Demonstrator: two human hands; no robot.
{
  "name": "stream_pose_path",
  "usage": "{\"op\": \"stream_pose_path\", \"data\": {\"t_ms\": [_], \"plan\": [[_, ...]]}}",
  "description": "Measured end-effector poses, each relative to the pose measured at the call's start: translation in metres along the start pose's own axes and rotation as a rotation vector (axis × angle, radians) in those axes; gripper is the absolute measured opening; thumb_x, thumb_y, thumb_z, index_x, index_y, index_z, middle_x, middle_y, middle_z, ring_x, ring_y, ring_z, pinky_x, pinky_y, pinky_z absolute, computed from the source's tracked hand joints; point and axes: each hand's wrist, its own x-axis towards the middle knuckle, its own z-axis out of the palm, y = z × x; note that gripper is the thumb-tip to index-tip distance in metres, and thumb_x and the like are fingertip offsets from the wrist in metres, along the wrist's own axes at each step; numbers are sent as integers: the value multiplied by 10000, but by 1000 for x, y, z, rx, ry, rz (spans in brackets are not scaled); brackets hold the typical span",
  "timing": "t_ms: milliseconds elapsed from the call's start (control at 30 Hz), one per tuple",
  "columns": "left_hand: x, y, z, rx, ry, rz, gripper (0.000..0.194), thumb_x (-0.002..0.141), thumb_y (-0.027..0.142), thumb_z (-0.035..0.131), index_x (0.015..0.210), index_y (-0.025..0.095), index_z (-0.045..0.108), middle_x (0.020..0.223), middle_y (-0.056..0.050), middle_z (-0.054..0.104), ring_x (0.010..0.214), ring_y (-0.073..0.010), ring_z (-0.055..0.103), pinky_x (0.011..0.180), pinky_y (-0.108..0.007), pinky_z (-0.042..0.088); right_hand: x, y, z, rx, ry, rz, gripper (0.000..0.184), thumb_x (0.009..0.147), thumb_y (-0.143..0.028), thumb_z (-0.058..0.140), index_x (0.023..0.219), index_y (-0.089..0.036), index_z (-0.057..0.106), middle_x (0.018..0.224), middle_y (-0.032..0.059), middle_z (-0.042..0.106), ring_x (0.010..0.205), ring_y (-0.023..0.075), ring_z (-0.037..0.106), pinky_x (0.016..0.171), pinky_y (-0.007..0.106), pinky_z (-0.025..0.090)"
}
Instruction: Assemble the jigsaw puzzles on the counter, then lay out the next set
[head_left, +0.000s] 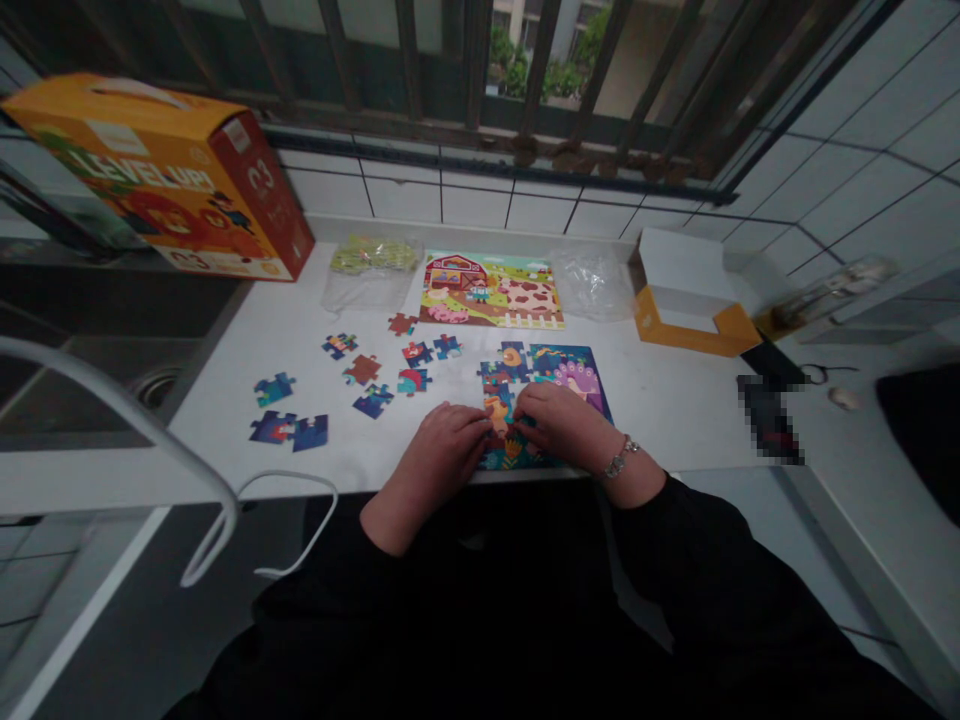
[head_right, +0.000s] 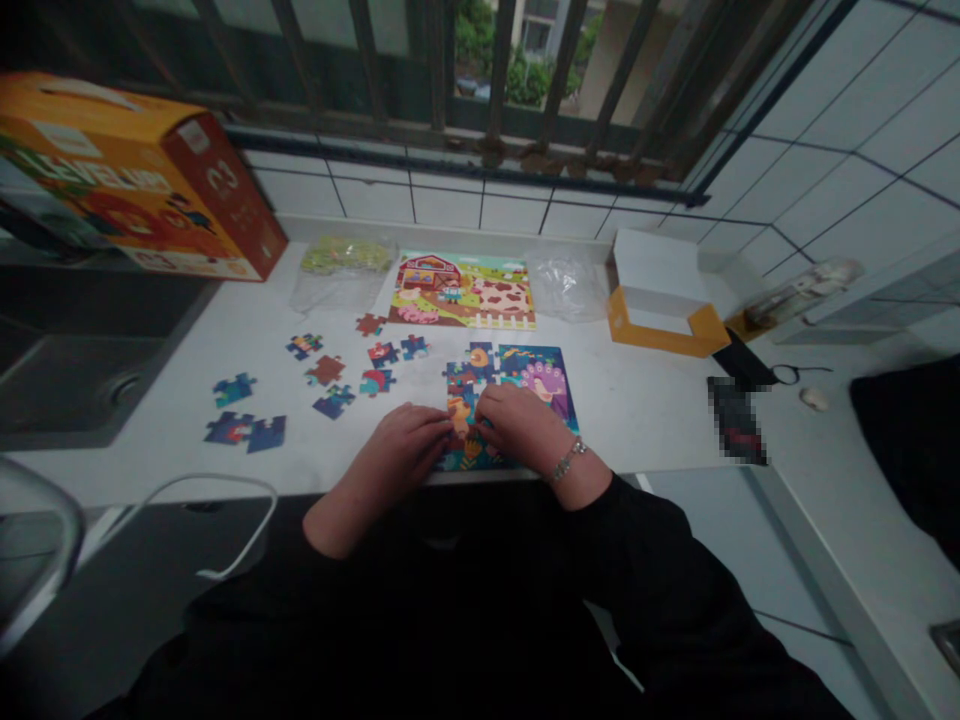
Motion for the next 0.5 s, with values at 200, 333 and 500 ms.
{"op": "stream_pose_path", "data": {"t_ms": [200,333,500], "plan": [[-1,2,0,19,10,4,262,1065,209,614,1286,237,752,1311,-112,769,1186,-303,713,1074,-560,553,0,9,-3,55,60,29,107,1034,-261,716,1104,-192,759,1110,102,735,1065,259,677,960,393,534],[-1,1,1,17,32,12,255,1059,210,620,1276,235,753,1322,-111,768,1184,-306,720,1060,-563,560,12,36,-10,17,180,117,226,1043,-261,693,1250,-183,737,1268,144,753,1241,313,667,1111,482,523],[-1,2,-1,9,39,32,247,1054,196,600,1246,210,755,1318,-126,768,1156,-306,722,1045,-572,566,41,70,-16,12,144,144,559,923,-288,843,1446,-188,670,1472,165,705,1359,353,643,1179,540,511]]}}
